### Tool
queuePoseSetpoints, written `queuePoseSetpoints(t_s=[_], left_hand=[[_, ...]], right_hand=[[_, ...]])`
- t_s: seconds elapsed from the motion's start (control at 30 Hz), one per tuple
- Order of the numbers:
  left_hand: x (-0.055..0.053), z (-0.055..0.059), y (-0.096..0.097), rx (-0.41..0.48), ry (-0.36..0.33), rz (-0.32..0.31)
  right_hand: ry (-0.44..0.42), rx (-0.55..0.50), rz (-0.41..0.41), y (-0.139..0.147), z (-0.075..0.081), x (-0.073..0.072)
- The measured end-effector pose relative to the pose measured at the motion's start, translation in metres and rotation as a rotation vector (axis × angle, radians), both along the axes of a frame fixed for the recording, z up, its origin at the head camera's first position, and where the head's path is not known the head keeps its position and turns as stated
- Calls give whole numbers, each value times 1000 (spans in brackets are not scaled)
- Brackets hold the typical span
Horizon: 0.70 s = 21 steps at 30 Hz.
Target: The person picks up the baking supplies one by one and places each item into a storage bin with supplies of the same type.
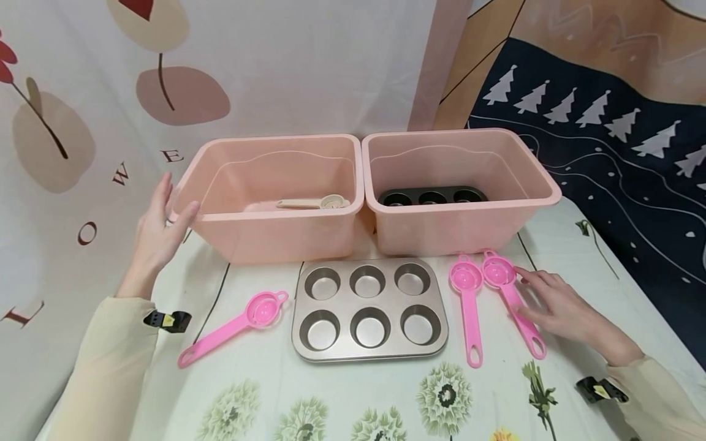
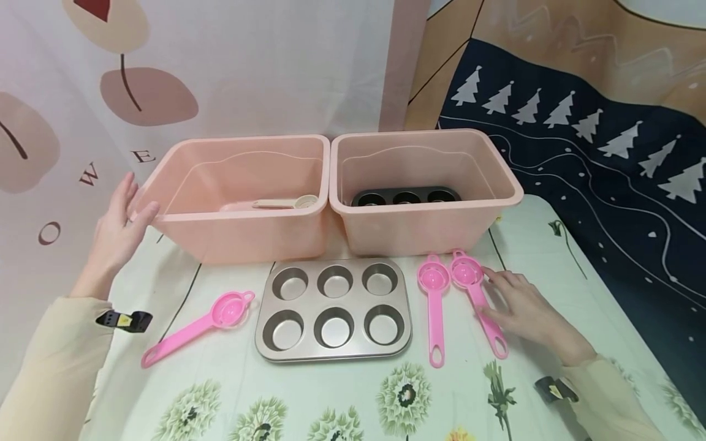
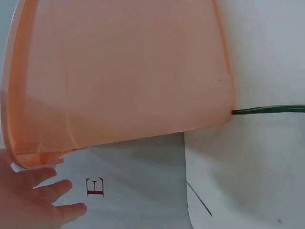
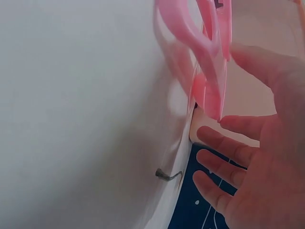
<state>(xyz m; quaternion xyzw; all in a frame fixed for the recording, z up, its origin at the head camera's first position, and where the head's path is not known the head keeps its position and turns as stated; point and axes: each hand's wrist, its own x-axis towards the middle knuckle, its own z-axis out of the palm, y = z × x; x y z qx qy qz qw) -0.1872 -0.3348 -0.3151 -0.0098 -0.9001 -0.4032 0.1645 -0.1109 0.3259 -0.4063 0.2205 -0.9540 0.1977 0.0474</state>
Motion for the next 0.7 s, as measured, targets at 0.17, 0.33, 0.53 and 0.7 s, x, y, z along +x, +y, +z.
queuePoseSetpoints(t_s=[0.17,0.33,0.53,0.7], left_hand=[[-12,0,-3,189,-34,-35],[-19,-3,-8,450,-51,-141],[-19,-3,-15,483,-109,-234],[-17,-6,-16,589,-141,-315]], right_hand=[[-16,3,-11,-2,-1,-1],[-105,-13,-34,-4,2,-1],[-196,13,-57,-1,6,-2],[-238,58,-74,10,4,7]])
